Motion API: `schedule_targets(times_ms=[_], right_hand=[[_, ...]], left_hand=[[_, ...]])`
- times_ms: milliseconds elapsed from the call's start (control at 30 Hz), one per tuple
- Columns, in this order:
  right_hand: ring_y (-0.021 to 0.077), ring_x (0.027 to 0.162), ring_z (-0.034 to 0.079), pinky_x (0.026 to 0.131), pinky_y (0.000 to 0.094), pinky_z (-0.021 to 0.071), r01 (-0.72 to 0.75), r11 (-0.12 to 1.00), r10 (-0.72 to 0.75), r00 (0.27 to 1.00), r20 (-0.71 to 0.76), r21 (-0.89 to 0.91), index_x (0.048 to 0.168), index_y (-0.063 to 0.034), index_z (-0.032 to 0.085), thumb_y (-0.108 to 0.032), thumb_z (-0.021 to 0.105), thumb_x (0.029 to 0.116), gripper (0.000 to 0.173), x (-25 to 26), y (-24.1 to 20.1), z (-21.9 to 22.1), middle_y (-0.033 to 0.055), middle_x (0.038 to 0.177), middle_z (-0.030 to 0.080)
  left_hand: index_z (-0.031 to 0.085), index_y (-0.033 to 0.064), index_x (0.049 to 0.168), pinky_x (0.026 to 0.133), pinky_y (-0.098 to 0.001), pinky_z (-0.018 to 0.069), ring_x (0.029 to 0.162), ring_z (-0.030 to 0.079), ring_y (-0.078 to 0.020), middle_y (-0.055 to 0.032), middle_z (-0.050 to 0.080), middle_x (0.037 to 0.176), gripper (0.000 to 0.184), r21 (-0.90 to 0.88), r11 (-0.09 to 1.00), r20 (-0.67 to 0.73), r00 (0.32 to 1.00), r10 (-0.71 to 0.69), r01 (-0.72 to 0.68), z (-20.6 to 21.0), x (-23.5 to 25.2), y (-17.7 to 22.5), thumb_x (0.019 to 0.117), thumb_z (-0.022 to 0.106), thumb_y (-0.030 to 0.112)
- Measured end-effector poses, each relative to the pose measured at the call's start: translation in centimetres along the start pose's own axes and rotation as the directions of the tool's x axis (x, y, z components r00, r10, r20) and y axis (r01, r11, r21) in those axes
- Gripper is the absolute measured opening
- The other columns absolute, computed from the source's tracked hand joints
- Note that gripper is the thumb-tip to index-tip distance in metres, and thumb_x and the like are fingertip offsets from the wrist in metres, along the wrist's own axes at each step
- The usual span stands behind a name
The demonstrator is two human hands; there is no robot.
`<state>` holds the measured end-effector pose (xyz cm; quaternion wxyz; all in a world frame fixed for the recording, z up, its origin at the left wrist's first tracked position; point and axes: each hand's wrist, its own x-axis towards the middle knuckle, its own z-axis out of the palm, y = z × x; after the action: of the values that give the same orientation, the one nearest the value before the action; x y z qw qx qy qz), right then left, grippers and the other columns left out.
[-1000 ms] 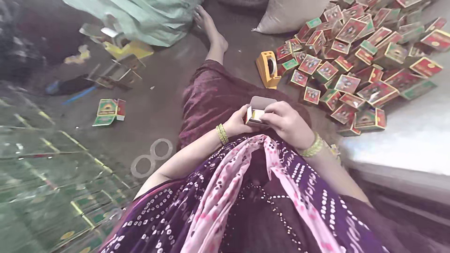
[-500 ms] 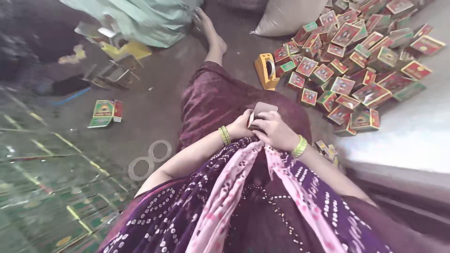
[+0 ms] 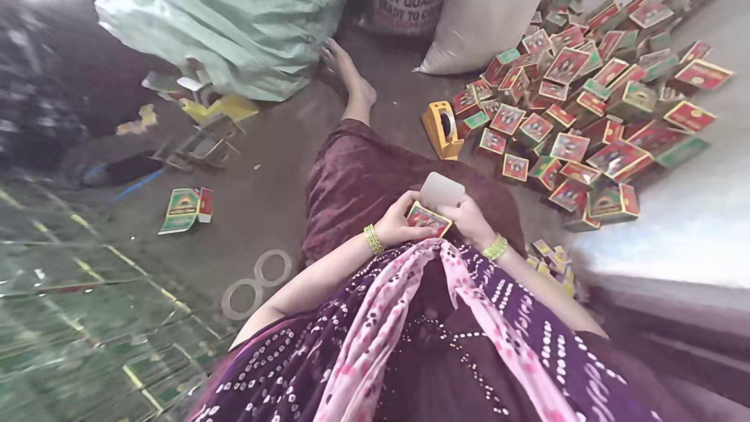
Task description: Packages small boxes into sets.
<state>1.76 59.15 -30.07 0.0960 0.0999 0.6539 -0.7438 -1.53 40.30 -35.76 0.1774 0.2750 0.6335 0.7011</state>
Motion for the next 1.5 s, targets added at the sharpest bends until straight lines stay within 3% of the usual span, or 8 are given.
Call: schedule_targets(times_ms=[200, 367, 600, 733, 900, 1100, 1267, 1500], right_hand=[[0.0160, 0.099, 0.071, 0.084, 0.0327, 0.0616, 0.432, 0.846, -0.413, 0.902, 0.129, -0.312, 0.084, -0.0075, 0.077, -0.016, 0.076, 0.0907, 0.011, -0.1, -1.2, -1.3, 0.0059, 0.107, 0.074], [0.0106, 0.095, 0.073, 0.083, 0.0291, 0.0633, 0.488, 0.721, -0.435, 0.872, 0.226, -0.492, 0.107, -0.0068, 0.080, -0.015, 0.083, 0.0860, 0.023, -0.4, -2.0, -0.8, 0.0034, 0.105, 0.076], [0.0105, 0.095, 0.072, 0.085, 0.0286, 0.0620, 0.552, 0.678, -0.457, 0.834, 0.309, -0.486, 0.101, -0.0064, 0.080, -0.011, 0.078, 0.0894, 0.012, 0.0, -2.9, -1.8, 0.0030, 0.099, 0.076], [0.0105, 0.101, 0.066, 0.088, 0.0310, 0.0565, 0.605, 0.498, -0.436, 0.794, 0.424, -0.621, 0.099, -0.0121, 0.080, -0.015, 0.063, 0.0930, 0.019, -0.1, -3.2, -1.4, 0.0008, 0.102, 0.073], [0.0192, 0.119, 0.067, 0.106, 0.0380, 0.0525, 0.658, 0.272, -0.506, 0.718, 0.477, -0.702, 0.127, -0.0054, 0.071, -0.012, 0.054, 0.1028, 0.031, -0.2, -1.4, -0.5, 0.0084, 0.125, 0.072], [0.0167, 0.088, 0.071, 0.079, 0.0390, 0.0595, 0.204, 0.757, -0.249, 0.968, 0.015, -0.621, 0.129, -0.0094, 0.064, -0.020, 0.061, 0.1028, 0.028, 7.7, -3.6, -5.5, 0.0081, 0.108, 0.074], [0.0442, 0.123, 0.059, 0.104, 0.0678, 0.0429, -0.219, 0.564, -0.075, 0.946, -0.314, -0.796, 0.132, -0.0037, 0.064, -0.031, 0.068, 0.0967, 0.045, 22.1, -1.8, -13.1, 0.0260, 0.128, 0.065], [0.0414, 0.112, 0.064, 0.097, 0.0690, 0.0455, -0.317, 0.537, 0.074, 0.941, -0.331, -0.782, 0.114, -0.0086, 0.074, -0.041, 0.072, 0.0927, 0.038, 25.2, -2.0, -12.4, 0.0219, 0.115, 0.071]], left_hand=[[0.031, 0.0063, 0.138, 0.087, -0.0422, 0.0620, 0.101, 0.071, -0.0211, -0.0115, 0.067, 0.117, 0.093, -0.118, 0.992, -0.177, 0.982, -0.067, 0.047, -0.2, 0.6, 0.0, 0.0670, 0.091, 0.011], [0.030, 0.0060, 0.141, 0.089, -0.0401, 0.0613, 0.102, 0.070, -0.0187, -0.0097, 0.067, 0.116, 0.097, -0.098, 0.995, -0.147, 0.989, 0.001, -0.015, -0.2, 0.4, -0.5, 0.0664, 0.092, 0.009], [0.032, 0.0059, 0.141, 0.090, -0.0414, 0.0611, 0.102, 0.071, -0.0193, -0.0094, 0.068, 0.116, 0.096, -0.118, 0.991, -0.101, 0.993, 0.057, -0.069, -0.2, 0.4, -0.6, 0.0661, 0.093, 0.007], [0.033, 0.0049, 0.142, 0.088, -0.0391, 0.0614, 0.099, 0.071, -0.0172, -0.0089, 0.067, 0.113, 0.096, -0.088, 0.996, -0.105, 0.994, 0.017, -0.026, -0.2, 0.4, -0.8, 0.0672, 0.092, 0.013], [0.041, 0.0032, 0.142, 0.087, -0.0390, 0.0623, 0.098, 0.071, -0.0187, -0.0109, 0.067, 0.116, 0.075, -0.129, 0.992, -0.262, 0.965, -0.019, -0.015, -0.3, 0.7, -0.9, 0.0808, 0.084, 0.010], [0.047, 0.0036, 0.133, 0.084, -0.0399, 0.0626, 0.093, 0.072, -0.0212, -0.0121, 0.070, 0.110, 0.042, -0.260, 0.963, -0.268, 0.954, -0.136, 0.065, -0.5, 1.7, -0.7, 0.0963, 0.066, 0.014], [0.045, -0.0008, 0.130, 0.083, -0.0375, 0.0628, 0.092, 0.072, -0.0186, -0.0114, 0.069, 0.109, 0.036, -0.265, 0.963, -0.268, 0.954, -0.132, 0.059, -0.8, 2.5, -0.9, 0.0993, 0.057, 0.014], [0.044, -0.0014, 0.129, 0.081, -0.0374, 0.0632, 0.090, 0.072, -0.0192, -0.0109, 0.069, 0.107, 0.034, -0.313, 0.949, -0.266, 0.954, -0.135, 0.047, -1.4, 3.1, -0.8, 0.0998, 0.057, 0.011]])
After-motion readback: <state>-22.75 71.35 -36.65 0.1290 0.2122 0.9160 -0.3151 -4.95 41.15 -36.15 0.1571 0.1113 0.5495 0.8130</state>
